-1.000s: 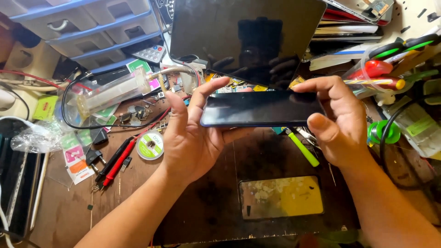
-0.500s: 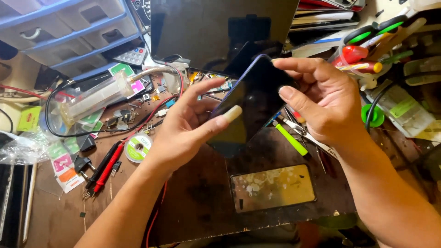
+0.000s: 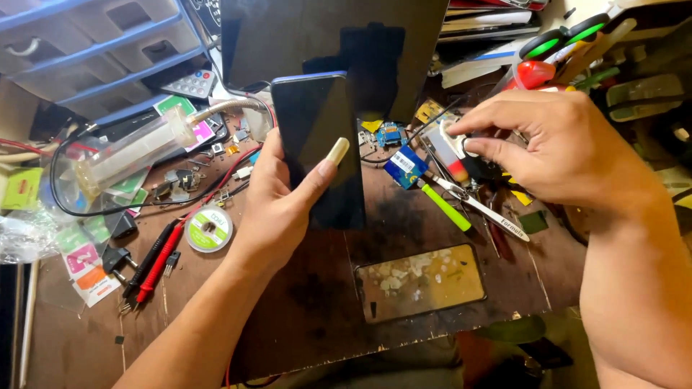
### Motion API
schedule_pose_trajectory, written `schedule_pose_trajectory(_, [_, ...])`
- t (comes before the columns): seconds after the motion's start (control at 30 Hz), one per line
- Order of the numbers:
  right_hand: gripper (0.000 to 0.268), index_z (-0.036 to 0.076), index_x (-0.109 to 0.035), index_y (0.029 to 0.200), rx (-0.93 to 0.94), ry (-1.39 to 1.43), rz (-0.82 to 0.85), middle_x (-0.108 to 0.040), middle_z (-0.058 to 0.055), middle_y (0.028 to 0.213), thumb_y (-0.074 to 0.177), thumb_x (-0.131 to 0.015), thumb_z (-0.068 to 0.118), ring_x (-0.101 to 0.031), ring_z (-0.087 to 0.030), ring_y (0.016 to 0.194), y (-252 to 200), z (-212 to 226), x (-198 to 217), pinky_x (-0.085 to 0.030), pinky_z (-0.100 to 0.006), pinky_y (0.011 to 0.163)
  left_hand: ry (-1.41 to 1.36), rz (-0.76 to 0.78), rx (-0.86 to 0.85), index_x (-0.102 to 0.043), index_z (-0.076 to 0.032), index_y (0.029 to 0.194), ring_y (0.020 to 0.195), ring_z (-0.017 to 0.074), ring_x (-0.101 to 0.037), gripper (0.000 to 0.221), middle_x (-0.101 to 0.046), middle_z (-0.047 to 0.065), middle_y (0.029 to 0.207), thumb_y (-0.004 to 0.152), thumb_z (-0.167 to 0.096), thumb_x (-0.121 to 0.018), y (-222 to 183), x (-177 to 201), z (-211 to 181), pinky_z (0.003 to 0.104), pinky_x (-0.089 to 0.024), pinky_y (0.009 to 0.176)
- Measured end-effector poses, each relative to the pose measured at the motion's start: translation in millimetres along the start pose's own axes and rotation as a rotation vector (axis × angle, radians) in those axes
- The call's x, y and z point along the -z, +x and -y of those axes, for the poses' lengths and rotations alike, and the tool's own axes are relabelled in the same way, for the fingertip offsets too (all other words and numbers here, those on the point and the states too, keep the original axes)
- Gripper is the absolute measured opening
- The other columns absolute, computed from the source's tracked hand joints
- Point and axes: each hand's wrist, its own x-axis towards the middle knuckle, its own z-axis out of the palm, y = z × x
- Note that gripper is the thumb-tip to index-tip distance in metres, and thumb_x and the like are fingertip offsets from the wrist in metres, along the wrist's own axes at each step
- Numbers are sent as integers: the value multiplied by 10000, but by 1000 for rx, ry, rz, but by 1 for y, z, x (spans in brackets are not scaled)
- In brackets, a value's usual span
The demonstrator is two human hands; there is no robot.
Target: Opening the back casing of a smartphone using fingernails and a small prying tool on a repair bench.
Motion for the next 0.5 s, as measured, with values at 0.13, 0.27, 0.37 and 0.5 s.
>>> schedule_pose_trajectory(0.13, [228, 84, -784, 1080, 2, -77, 40, -758, -69, 1037, 857, -816, 51, -688, -200, 946, -19, -14, 0, -516, -339, 898, -17, -17, 14, -458, -40, 1448, 1318, 180, -542, 544, -573, 96, 1421, 970, -209, -657, -1, -1, -3, 331, -450, 1168])
schedule_pose_trajectory(0.27, [287, 187, -818, 1070, -86, -86, 137, -616, -13, 944, 794, -834, 108, -597, -195, 894, -31, -20, -9, -445, -343, 839, 23, -53, 26, -458, -42, 1434, 1312, 172, -542, 539, -576, 94, 1419, 965, -217, -660, 0, -2, -5, 318, -438, 1167])
schedule_pose_trajectory(0.37, [291, 167, -808, 1078, -77, -101, 169, -607, -34, 925, 790, -842, 195, -576, -215, 872, -36, -24, -20, -465, -371, 782, 13, -63, 38, -478, -53, 1410, 1290, 169, -551, 521, -592, 85, 1388, 958, -229, -667, 0, -2, -4, 319, -453, 1149])
schedule_pose_trajectory(0.5, [270, 130, -759, 984, -30, -134, 204, -626, -30, 874, 786, -852, 287, -585, -217, 847, -37, -25, -33, -474, -387, 815, -6, -72, 99, -479, -64, 1404, 1233, 159, -574, 540, -609, 79, 1350, 939, -264, -670, 0, -2, -4, 310, -527, 1065])
